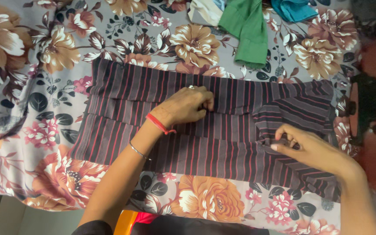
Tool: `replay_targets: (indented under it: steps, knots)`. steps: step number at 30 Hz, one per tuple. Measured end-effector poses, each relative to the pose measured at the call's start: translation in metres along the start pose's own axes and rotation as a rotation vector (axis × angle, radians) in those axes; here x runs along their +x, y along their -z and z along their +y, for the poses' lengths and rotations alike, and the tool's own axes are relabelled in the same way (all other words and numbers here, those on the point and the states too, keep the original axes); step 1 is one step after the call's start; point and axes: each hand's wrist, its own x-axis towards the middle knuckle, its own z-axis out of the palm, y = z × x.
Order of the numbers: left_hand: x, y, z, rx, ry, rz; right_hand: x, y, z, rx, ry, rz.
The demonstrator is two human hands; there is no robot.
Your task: The person smooths and folds a striped shirt and a pair of dark pants by hand on a bed, then places the folded shirt into an open red suitcase.
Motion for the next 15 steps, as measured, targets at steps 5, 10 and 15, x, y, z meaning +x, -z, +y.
replay_targets:
  steps: [5,10,15]
  knots:
    - [-0.027,0.045,-0.033,-0.085,0.499,0.021,0.009,-0.004,-0.045,0.055,0.059,0.233]
    - [-0.089,0.096,-0.088,0.481,0.772,0.419,0.028,-0.013,-0.077,0.080,0.389,0.500]
    - [-0.132,0.096,-0.142,0.670,0.919,0.710,0.065,-0.016,-0.063,0.038,0.506,0.653]
